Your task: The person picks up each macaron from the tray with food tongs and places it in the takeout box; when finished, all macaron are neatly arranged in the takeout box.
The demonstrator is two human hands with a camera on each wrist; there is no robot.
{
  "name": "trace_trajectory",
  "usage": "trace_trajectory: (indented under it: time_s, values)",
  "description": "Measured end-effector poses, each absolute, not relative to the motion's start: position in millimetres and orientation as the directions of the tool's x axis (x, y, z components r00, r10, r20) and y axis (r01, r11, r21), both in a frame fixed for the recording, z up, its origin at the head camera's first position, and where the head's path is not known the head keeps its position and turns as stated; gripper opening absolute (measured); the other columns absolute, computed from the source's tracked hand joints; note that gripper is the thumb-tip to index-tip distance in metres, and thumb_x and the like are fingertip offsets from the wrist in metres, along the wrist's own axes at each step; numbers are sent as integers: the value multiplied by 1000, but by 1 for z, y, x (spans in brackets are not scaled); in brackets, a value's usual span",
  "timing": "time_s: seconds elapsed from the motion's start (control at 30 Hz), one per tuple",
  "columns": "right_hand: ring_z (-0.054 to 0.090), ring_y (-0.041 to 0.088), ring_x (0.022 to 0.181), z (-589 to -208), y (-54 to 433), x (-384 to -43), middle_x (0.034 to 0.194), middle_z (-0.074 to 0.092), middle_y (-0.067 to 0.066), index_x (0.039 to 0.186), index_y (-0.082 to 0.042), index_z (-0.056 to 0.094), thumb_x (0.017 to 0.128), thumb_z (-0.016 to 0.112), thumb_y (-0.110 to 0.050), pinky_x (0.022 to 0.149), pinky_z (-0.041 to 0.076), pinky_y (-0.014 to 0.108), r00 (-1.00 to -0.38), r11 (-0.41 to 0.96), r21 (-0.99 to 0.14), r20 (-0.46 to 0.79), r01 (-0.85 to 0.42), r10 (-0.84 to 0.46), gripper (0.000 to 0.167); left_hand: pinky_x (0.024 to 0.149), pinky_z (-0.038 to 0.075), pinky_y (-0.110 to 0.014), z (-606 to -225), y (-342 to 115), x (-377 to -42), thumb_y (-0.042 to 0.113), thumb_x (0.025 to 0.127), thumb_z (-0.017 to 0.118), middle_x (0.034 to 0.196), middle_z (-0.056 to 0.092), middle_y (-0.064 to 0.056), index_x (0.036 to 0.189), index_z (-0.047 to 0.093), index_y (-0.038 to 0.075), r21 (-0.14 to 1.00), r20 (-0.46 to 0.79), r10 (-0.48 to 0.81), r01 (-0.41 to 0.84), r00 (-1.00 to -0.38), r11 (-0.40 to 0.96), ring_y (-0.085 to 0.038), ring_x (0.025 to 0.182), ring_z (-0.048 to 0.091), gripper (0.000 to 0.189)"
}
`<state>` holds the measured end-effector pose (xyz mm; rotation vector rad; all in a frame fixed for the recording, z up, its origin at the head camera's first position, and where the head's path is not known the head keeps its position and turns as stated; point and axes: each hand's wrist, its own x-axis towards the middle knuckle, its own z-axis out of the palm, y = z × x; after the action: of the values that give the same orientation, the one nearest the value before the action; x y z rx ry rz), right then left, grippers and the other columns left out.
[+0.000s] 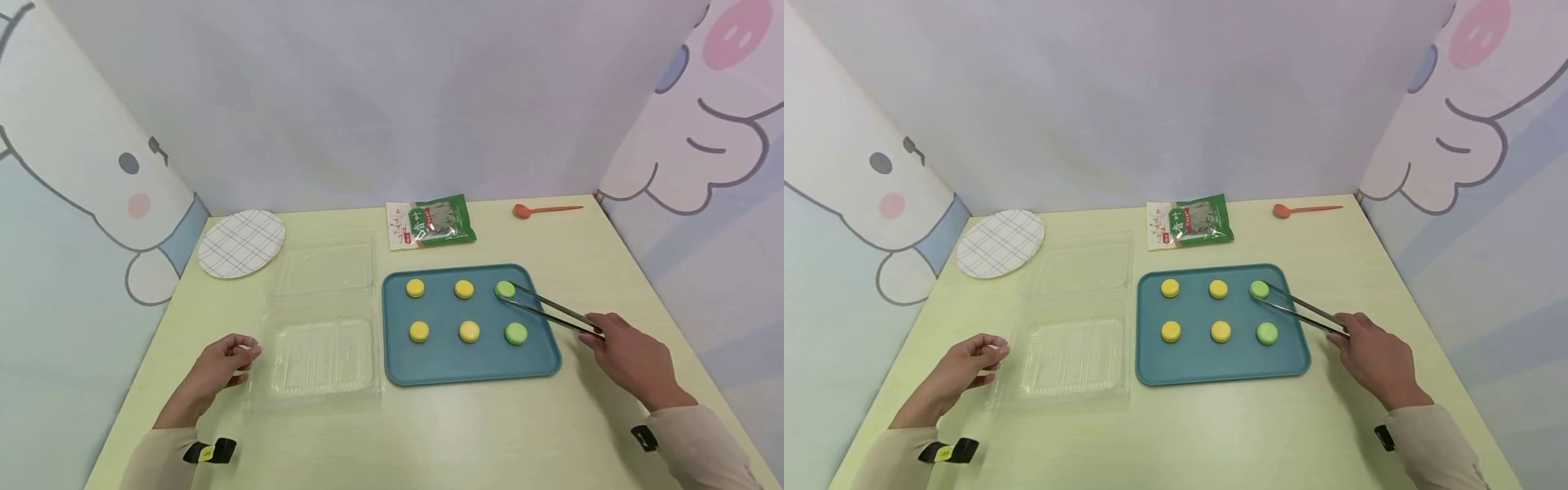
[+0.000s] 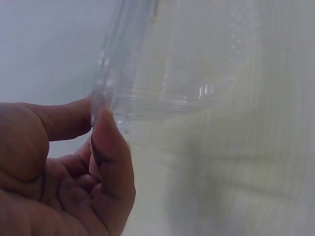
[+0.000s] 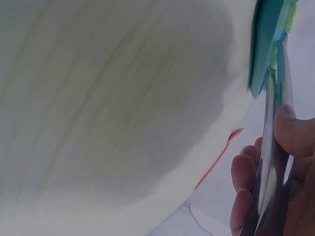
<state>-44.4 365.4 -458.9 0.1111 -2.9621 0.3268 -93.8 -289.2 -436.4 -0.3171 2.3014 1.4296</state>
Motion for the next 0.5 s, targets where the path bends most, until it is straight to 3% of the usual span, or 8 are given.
trace_trajectory:
  time_s: [0.5]
  values:
    - [47, 17, 47, -460, 366, -47, 88, 63, 8, 109, -7, 63, 87, 78, -15, 40, 32, 36, -970, 976, -178, 230, -125, -82, 28, 68, 54, -29, -438, -288, -94, 21, 102, 62, 87, 55, -4, 122, 51, -6, 797, -453, 1, -405, -891, 447, -17, 79, 55, 35]
